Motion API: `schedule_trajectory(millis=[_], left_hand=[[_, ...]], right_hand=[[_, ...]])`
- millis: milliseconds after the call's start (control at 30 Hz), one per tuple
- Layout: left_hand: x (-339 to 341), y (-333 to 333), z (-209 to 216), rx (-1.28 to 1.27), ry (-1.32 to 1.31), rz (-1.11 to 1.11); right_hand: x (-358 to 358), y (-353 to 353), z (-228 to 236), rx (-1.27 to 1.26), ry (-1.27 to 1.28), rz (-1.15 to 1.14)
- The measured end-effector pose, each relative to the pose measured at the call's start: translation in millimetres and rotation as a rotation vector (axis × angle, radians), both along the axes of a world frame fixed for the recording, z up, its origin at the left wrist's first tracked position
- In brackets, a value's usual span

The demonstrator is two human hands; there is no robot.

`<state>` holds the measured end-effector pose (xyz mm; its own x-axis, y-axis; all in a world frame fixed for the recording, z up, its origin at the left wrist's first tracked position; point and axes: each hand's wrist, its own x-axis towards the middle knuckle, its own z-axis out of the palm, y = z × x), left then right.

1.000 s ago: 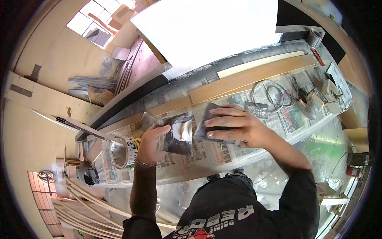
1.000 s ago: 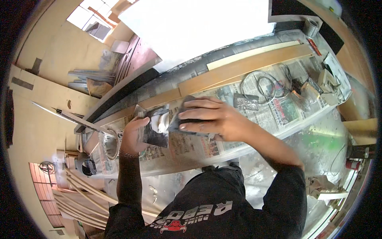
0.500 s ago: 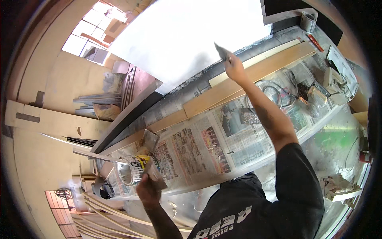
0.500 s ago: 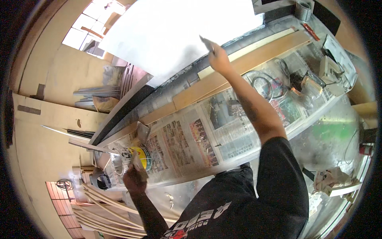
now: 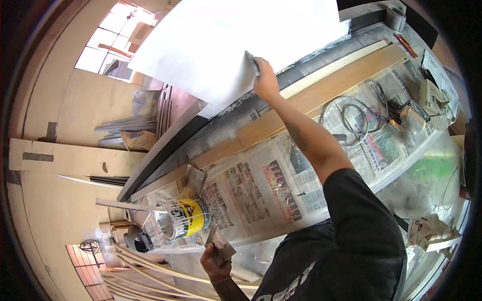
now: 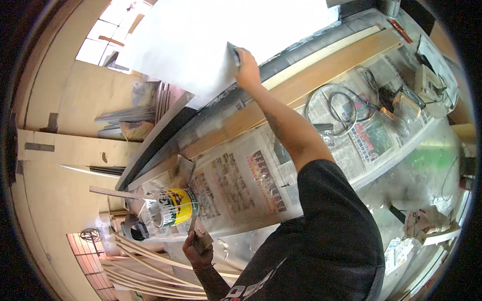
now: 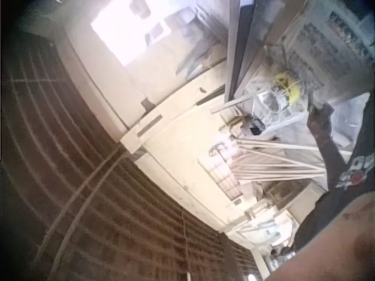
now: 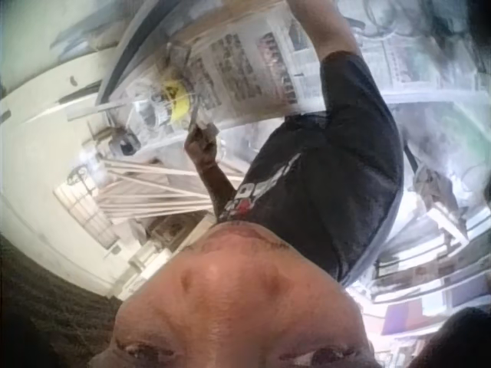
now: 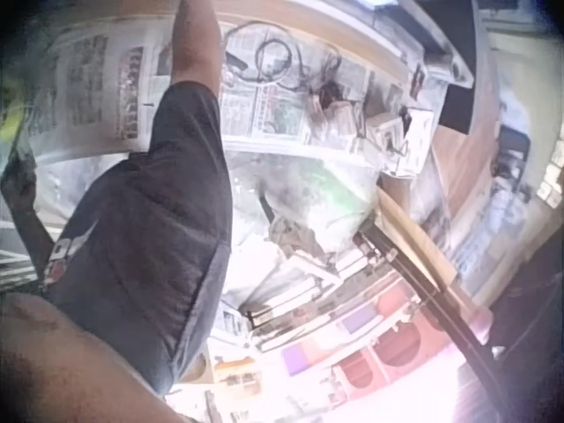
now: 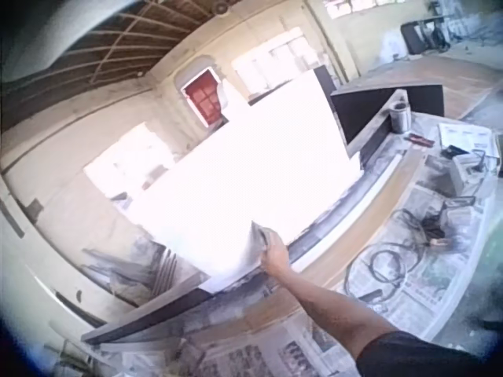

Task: The person sands the edges of a white wooden furniture component by hand using sandpaper, then applies a light-colored putty to the surface using a scraper after stirring the putty in a bucket with a wooden stick.

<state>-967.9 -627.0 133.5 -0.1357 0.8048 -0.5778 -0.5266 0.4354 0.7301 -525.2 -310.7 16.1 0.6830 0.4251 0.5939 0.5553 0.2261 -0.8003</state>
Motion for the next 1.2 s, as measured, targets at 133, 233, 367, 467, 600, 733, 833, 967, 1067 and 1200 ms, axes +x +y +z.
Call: schedule_trajectory(millis=[133,233,367,467,600,733,833,967,1067,1200], left_hand=[[-26,15,-22,0.007,-0.115,-0.188],[-29,25,-28,0.022,-0.12,-0.184],[-22,41,-19,-0.098,-0.022,-0.015],[-49,51,-29,-0.049,-0.095,-0.195],[-68,67,-36,-0.084,-0.111,-0.211],[-76,78,-36,-0.128,-0.141,-0.199],[-83,81,-32,-0.138,-0.129,-0.232],[-108,78,-37,-0.15,-0.135,-0.205],[-120,72,-36,-0.122,-0.143,-0.202],[-123,61,-29,-0.113,-0.161,-0.172]], right_hand=[[56,-20,13,0.006,0.052,-0.189],[70,-13,24,0.024,0.066,-0.161],[45,1,27,0.024,0.082,-0.182],[13,10,27,0.024,0.062,-0.178],[-23,23,25,0.027,0.016,-0.172],[-66,37,23,0.062,-0.019,-0.177],[-98,49,22,0.091,-0.022,-0.183],[-147,64,18,0.061,-0.04,-0.184],[-185,75,18,0.089,-0.061,-0.162],[-229,92,24,0.141,-0.064,-0.16]])
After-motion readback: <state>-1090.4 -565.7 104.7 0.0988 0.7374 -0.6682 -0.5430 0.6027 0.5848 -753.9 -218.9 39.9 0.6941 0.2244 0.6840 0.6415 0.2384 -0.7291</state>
